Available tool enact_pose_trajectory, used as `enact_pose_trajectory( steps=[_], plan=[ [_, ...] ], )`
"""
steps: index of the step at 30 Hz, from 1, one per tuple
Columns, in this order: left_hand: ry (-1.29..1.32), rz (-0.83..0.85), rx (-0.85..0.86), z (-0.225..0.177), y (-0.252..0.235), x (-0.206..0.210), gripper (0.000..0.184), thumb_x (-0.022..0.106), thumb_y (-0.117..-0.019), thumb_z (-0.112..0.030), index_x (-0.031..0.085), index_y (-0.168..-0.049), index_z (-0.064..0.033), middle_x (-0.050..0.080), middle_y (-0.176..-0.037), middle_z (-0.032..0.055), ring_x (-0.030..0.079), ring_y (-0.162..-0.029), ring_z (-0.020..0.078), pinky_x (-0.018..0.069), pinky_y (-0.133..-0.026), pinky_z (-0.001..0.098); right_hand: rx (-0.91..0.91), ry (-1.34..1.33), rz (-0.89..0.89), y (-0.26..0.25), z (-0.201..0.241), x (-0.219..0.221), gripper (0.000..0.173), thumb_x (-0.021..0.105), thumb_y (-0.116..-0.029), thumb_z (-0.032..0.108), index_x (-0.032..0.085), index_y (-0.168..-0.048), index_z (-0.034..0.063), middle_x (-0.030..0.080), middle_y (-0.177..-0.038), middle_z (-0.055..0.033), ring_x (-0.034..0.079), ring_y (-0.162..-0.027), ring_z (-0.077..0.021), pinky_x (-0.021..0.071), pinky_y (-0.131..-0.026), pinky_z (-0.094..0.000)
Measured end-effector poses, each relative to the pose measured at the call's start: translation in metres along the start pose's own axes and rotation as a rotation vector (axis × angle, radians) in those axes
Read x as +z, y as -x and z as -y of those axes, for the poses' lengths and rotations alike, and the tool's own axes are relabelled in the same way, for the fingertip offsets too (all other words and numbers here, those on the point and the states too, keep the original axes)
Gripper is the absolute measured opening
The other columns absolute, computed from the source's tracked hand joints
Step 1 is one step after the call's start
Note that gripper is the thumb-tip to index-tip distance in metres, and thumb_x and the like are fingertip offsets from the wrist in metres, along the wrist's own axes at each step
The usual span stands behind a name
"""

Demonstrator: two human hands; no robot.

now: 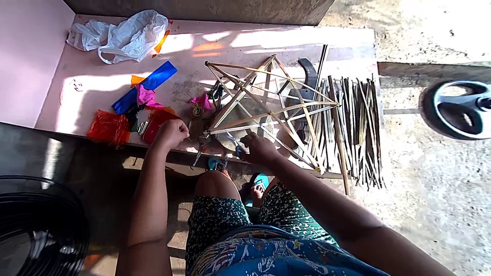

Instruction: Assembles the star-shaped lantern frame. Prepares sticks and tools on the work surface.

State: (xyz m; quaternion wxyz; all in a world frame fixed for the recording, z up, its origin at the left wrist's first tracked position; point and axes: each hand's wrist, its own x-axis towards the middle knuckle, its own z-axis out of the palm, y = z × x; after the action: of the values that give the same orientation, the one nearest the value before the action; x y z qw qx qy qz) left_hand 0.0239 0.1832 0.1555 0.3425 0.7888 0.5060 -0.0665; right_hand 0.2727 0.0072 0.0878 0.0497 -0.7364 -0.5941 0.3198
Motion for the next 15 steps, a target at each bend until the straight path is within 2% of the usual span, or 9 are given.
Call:
enact_pose_trajectory(
  steps=[2,5,6,7,8,10,11,13,15],
  plan=[
    [-0.002,0.046,-0.091,0.046,0.010,0.031,0.011,0.071,-0.0943,-0.005,0.070,-0.104,-0.0002,0.071,-0.095,0.0196,0.069,-0.081,0.0327,0.0569,-0.079,0.0534,0.042,-0.031,0.018,0.016,-0.010,0.001,0.051,0.072,-0.0938,0.043,0.064,-0.120,-0.0009,0.061,-0.125,-0.0223,0.065,-0.105,-0.0404,0.0524,-0.087,-0.0606],
    [-0.053,0.140,-0.227,0.065,0.029,0.069,0.034,0.072,-0.0919,-0.003,0.068,-0.126,-0.0041,0.066,-0.127,0.0241,0.063,-0.118,0.0401,0.0481,-0.102,0.0601,0.056,-0.085,0.083,0.036,-0.014,0.008,0.050,0.063,-0.0993,0.044,0.062,-0.124,0.0002,0.059,-0.129,-0.0220,0.065,-0.108,-0.0393,0.0511,-0.090,-0.0597],
    [-0.007,0.108,-0.223,0.059,0.036,0.076,0.035,0.070,-0.0945,-0.005,0.067,-0.129,-0.0047,0.063,-0.132,0.0236,0.062,-0.121,0.0384,0.0472,-0.105,0.0577,0.042,-0.102,0.097,0.041,-0.013,0.010,0.051,0.059,-0.1009,0.044,0.061,-0.126,0.0007,0.059,-0.130,-0.0221,0.064,-0.110,-0.0393,0.0504,-0.091,-0.0595],
    [0.075,0.059,-0.191,0.047,0.046,0.082,0.031,0.068,-0.0979,-0.010,0.067,-0.128,-0.0036,0.064,-0.132,0.0216,0.064,-0.120,0.0341,0.0491,-0.105,0.0527,0.025,-0.125,0.104,0.046,-0.009,0.012,0.052,0.056,-0.1020,0.044,0.060,-0.129,0.0007,0.058,-0.131,-0.0228,0.064,-0.111,-0.0399,0.0497,-0.093,-0.0596],
    [0.172,0.009,-0.131,0.033,0.056,0.087,0.027,0.067,-0.1005,-0.016,0.068,-0.124,-0.0014,0.067,-0.124,0.0193,0.067,-0.112,0.0291,0.0522,-0.101,0.0479,0.009,-0.141,0.107,0.051,-0.004,0.013,0.053,0.054,-0.1030,0.044,0.058,-0.132,0.0003,0.058,-0.133,-0.0235,0.063,-0.112,-0.0406,0.0492,-0.093,-0.0597],
    [0.363,0.000,0.026,0.001,0.072,0.101,0.028,0.062,-0.1043,-0.022,0.069,-0.115,0.0018,0.072,-0.107,0.0143,0.071,-0.092,0.0188,0.0578,-0.088,0.0376,-0.021,-0.151,0.087,0.060,0.009,0.016,0.053,0.051,-0.1046,0.044,0.057,-0.133,-0.0014,0.057,-0.132,-0.0252,0.063,-0.112,-0.0415,0.0495,-0.093,-0.0594],
    [0.437,0.033,0.106,-0.014,0.078,0.107,0.028,0.058,-0.1057,-0.023,0.069,-0.114,0.0019,0.072,-0.103,0.0108,0.070,-0.085,0.0129,0.0588,-0.081,0.0312,-0.045,-0.147,0.076,0.064,0.016,0.016,0.053,0.050,-0.1052,0.043,0.056,-0.132,-0.0021,0.057,-0.132,-0.0256,0.063,-0.112,-0.0415,0.0490,-0.093,-0.0589],
    [0.492,0.060,0.236,-0.039,0.086,0.116,0.029,0.056,-0.1059,-0.022,0.069,-0.112,0.0029,0.071,-0.097,0.0071,0.067,-0.077,0.0064,0.0572,-0.075,0.0253,-0.092,-0.135,0.047,0.071,0.028,0.016,0.053,0.051,-0.1049,0.041,0.056,-0.132,-0.0042,0.057,-0.132,-0.0272,0.062,-0.114,-0.0425,0.0477,-0.093,-0.0597],
    [0.456,-0.010,0.286,-0.056,0.091,0.124,0.027,0.059,-0.1042,-0.022,0.070,-0.101,0.0028,0.068,-0.084,0.0033,0.063,-0.071,0.0035,0.0551,-0.072,0.0240,-0.111,-0.120,0.028,0.078,0.035,0.016,0.052,0.052,-0.1043,0.040,0.056,-0.132,-0.0044,0.056,-0.133,-0.0275,0.062,-0.114,-0.0432,0.0471,-0.093,-0.0603]
  ],
)
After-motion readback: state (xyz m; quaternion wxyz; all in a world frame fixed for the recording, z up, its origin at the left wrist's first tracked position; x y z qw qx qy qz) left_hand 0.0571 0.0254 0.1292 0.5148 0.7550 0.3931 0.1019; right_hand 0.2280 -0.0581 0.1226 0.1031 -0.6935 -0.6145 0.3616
